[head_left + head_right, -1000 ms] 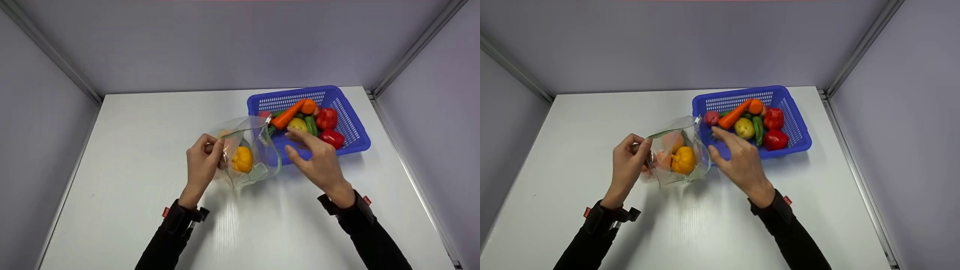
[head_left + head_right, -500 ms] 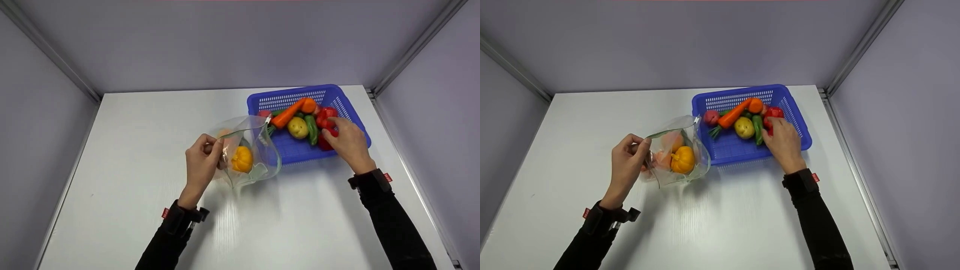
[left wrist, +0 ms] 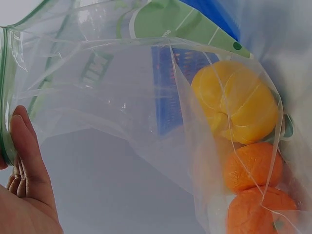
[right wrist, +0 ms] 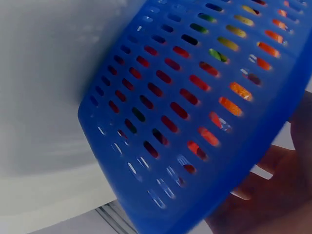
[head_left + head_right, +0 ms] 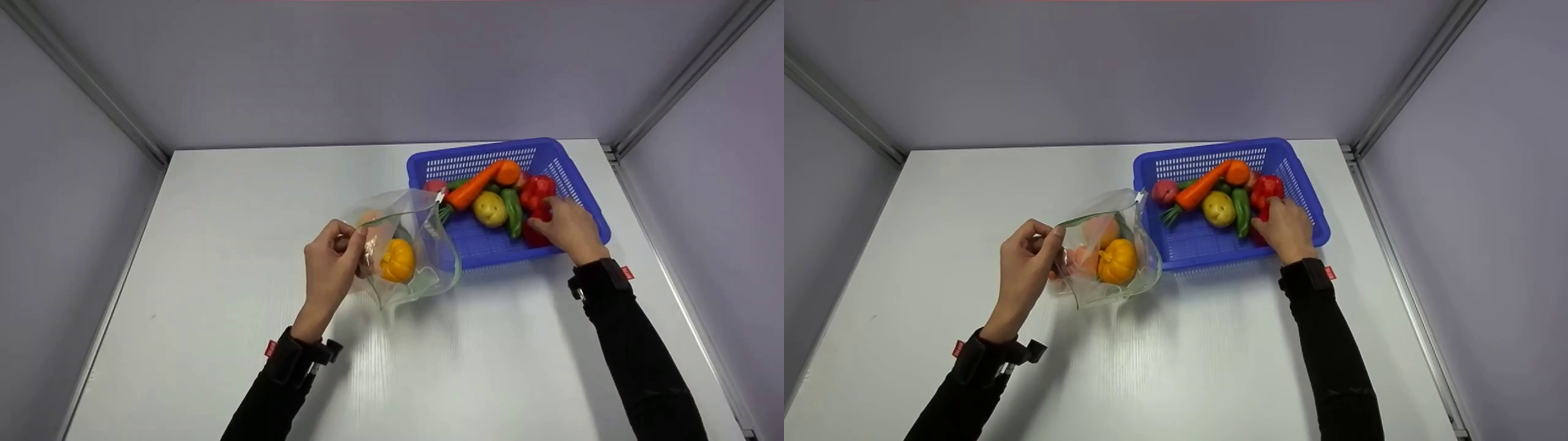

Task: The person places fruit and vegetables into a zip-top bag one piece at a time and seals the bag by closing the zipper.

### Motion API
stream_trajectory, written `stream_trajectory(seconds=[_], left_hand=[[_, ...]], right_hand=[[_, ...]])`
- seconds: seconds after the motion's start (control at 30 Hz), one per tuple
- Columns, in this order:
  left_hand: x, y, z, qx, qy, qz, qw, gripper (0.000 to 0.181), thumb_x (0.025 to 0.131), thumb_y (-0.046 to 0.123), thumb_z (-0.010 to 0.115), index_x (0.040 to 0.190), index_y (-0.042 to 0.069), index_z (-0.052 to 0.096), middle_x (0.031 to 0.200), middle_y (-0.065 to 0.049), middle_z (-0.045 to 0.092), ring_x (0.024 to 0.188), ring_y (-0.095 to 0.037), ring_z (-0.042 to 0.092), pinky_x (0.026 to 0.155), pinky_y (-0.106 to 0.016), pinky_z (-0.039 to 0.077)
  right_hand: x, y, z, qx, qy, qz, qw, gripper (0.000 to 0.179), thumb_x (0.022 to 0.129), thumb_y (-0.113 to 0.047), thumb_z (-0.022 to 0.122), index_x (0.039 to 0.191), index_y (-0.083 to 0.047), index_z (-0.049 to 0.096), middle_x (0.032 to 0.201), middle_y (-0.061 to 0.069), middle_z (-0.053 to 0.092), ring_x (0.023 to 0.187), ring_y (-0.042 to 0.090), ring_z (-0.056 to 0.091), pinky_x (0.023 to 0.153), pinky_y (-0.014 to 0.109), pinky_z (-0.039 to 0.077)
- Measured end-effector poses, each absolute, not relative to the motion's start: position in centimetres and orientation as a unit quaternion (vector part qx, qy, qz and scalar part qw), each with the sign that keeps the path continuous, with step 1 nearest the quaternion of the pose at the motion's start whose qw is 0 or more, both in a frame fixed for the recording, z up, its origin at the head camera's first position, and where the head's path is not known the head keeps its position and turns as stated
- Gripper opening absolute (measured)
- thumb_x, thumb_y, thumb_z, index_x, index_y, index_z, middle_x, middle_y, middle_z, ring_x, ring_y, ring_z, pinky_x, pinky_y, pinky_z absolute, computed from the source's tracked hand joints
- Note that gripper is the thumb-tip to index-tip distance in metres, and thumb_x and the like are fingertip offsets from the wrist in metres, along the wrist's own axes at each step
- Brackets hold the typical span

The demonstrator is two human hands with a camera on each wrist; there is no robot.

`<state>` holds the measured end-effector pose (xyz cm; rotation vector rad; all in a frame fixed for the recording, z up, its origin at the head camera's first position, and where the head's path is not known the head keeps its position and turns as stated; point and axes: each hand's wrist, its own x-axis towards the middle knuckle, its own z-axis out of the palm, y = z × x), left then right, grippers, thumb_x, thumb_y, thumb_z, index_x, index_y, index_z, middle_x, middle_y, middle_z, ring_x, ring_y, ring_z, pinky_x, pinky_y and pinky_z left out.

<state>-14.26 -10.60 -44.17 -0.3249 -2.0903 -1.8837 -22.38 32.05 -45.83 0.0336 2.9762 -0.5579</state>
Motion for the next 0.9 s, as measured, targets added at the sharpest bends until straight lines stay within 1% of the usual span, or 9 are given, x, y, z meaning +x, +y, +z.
stream_trajectory(seconds=[0.13, 0.2, 0.27, 0.37, 0.47, 0.53, 0.67, 0.8, 0.9], left_hand=[[-14.27, -10.53, -44.30, -0.117, -0.721, -0.665, 0.154, 0.021, 0.104, 0.013, 0.066, 0.088, -0.001, 0.061, 0.060, -0.007, 0.065, 0.044, -0.017, 0.061, 0.044, -0.027, 0.052], [-14.24, -10.50, -44.34, -0.120, -0.721, -0.665, 0.154, 0.021, 0.104, 0.013, 0.066, 0.088, 0.000, 0.061, 0.060, -0.006, 0.064, 0.044, -0.017, 0.061, 0.044, -0.028, 0.052], [-14.15, -10.50, -44.35, -0.120, -0.720, -0.666, 0.153, 0.021, 0.103, 0.013, 0.066, 0.088, 0.000, 0.060, 0.060, -0.006, 0.064, 0.044, -0.017, 0.061, 0.044, -0.028, 0.053], [-14.11, -10.52, -44.32, -0.118, -0.722, -0.664, 0.156, 0.020, 0.103, 0.013, 0.066, 0.088, 0.001, 0.061, 0.060, -0.005, 0.064, 0.044, -0.017, 0.061, 0.044, -0.029, 0.052], [-14.15, -10.54, -44.32, -0.117, -0.723, -0.663, 0.157, 0.020, 0.103, 0.014, 0.066, 0.088, 0.001, 0.061, 0.060, -0.005, 0.064, 0.044, -0.017, 0.060, 0.044, -0.028, 0.052], [-14.16, -10.55, -44.32, -0.118, -0.724, -0.662, 0.157, 0.021, 0.103, 0.015, 0.067, 0.088, 0.002, 0.061, 0.061, -0.005, 0.064, 0.044, -0.017, 0.060, 0.044, -0.028, 0.052], [-14.06, -10.58, -44.26, -0.119, -0.724, -0.662, 0.156, 0.022, 0.103, 0.016, 0.067, 0.088, 0.002, 0.061, 0.061, -0.005, 0.064, 0.044, -0.017, 0.059, 0.044, -0.029, 0.052], [-14.09, -10.61, -44.23, -0.118, -0.723, -0.663, 0.154, 0.021, 0.103, 0.015, 0.067, 0.089, 0.001, 0.060, 0.061, -0.005, 0.064, 0.044, -0.017, 0.060, 0.044, -0.029, 0.053], [-14.11, -10.66, -44.23, -0.119, -0.722, -0.664, 0.151, 0.021, 0.103, 0.014, 0.066, 0.089, 0.000, 0.060, 0.061, -0.006, 0.064, 0.044, -0.017, 0.061, 0.045, -0.029, 0.054]], right_hand=[[-22.79, 31.99, -46.30, 0.009, 0.982, -0.175, 0.073, 0.056, 0.097, -0.030, 0.073, 0.129, 0.013, 0.057, 0.122, 0.035, 0.061, 0.113, 0.053, 0.056, 0.097, 0.065, 0.045], [-22.89, 31.94, -46.45, 0.012, 0.983, -0.168, 0.073, 0.052, 0.095, -0.030, 0.074, 0.121, 0.013, 0.060, 0.113, 0.033, 0.062, 0.105, 0.051, 0.058, 0.090, 0.064, 0.047], [-22.96, 31.95, -46.54, 0.018, 0.984, -0.163, 0.073, 0.049, 0.094, -0.030, 0.075, 0.114, 0.012, 0.060, 0.108, 0.032, 0.062, 0.100, 0.049, 0.059, 0.087, 0.063, 0.048], [-23.02, 32.00, -46.55, 0.027, 0.984, -0.158, 0.078, 0.051, 0.094, -0.031, 0.075, 0.113, 0.013, 0.058, 0.110, 0.036, 0.061, 0.103, 0.052, 0.059, 0.089, 0.065, 0.048], [-23.09, 32.07, -46.52, 0.034, 0.983, -0.158, 0.092, 0.058, 0.094, -0.032, 0.074, 0.118, 0.017, 0.054, 0.117, 0.041, 0.057, 0.109, 0.056, 0.056, 0.094, 0.068, 0.046], [-23.18, 32.14, -46.57, 0.038, 0.981, -0.161, 0.102, 0.060, 0.094, -0.032, 0.074, 0.120, 0.018, 0.052, 0.119, 0.042, 0.056, 0.110, 0.056, 0.055, 0.096, 0.067, 0.045], [-23.34, 32.24, -46.71, 0.039, 0.979, -0.168, 0.106, 0.058, 0.093, -0.031, 0.075, 0.115, 0.017, 0.053, 0.112, 0.038, 0.058, 0.103, 0.052, 0.057, 0.090, 0.065, 0.047], [-23.25, 32.25, -46.77, 0.032, 0.980, -0.178, 0.083, 0.053, 0.091, -0.029, 0.076, 0.110, 0.015, 0.055, 0.102, 0.033, 0.059, 0.095, 0.048, 0.058, 0.083, 0.062, 0.048], [-23.04, 32.20, -46.73, 0.028, 0.979, -0.192, 0.065, 0.053, 0.091, -0.028, 0.078, 0.111, 0.016, 0.056, 0.100, 0.031, 0.059, 0.093, 0.047, 0.057, 0.082, 0.061, 0.049]])
